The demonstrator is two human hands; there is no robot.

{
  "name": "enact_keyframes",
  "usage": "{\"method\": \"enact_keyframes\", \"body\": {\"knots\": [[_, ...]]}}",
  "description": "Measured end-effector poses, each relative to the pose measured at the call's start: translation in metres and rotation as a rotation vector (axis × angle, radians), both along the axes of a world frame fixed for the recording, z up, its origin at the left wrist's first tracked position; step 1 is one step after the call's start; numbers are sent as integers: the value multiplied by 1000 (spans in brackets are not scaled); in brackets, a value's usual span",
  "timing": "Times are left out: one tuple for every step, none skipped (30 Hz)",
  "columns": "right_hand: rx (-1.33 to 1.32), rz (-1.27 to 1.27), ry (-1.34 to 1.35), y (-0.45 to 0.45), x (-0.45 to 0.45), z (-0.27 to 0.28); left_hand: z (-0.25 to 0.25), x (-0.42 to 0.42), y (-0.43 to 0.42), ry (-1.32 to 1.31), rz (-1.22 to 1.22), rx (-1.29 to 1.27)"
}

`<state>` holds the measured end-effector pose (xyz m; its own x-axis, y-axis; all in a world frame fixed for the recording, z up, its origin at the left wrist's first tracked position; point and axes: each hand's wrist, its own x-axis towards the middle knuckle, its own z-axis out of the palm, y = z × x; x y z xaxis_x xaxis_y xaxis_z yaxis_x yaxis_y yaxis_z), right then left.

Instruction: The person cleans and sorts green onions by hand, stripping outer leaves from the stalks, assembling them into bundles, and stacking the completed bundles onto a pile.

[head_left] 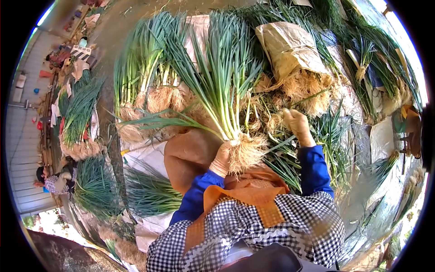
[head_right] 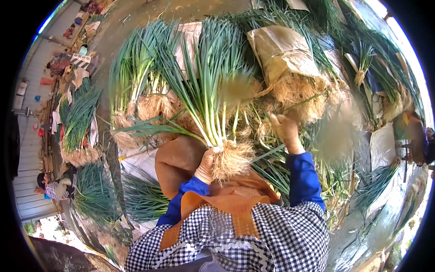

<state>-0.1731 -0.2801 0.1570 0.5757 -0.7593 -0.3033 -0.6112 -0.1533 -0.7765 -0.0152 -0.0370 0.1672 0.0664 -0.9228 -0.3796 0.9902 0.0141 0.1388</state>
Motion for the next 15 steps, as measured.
{"method": "enact_keyframes", "body": {"knots": [[-89, 170, 198, -5, 7, -25, -25, 4, 2, -31, 8, 33], [-173, 337, 396, -6, 12, -41, -27, 7, 2, -18, -16, 9], [133, 306, 244, 8, 36, -31, -25, 8, -2, -62, -5, 0], [440, 238, 120, 23, 61, -19, -24, 9, -3, -104, 13, -6], [631, 177, -109, 35, 80, -46, -38, 10, 2, -109, 17, -2], [612, 259, -185, 46, 98, -54, -66, 14, 10, -87, 13, 20], [486, 428, -188, 50, 110, -57, -39, 18, 7, -69, 9, 40], [596, 308, -257, 62, 109, -60, -9, 10, 14, -155, 41, 111], [620, 279, -334, 73, 105, -54, 35, 5, 14, -123, 97, -84], [653, 243, -405, 83, 97, -48, 56, 4, 21, -84, 152, -269], [686, 248, -307, 83, 84, -33, 49, 13, 36, -146, 86, -252], [702, 151, -320, 82, 72, -26, 35, 9, 45, -122, 186, -253], [547, 93, -277, 79, 63, -47, 32, 4, 45, -197, 233, -114], [387, 32, -238, 77, 57, -68, 30, 1, 41, -275, 274, 21], [159, 73, -178, 77, 50, -64, 33, -7, 29, -255, 201, 117]]}}
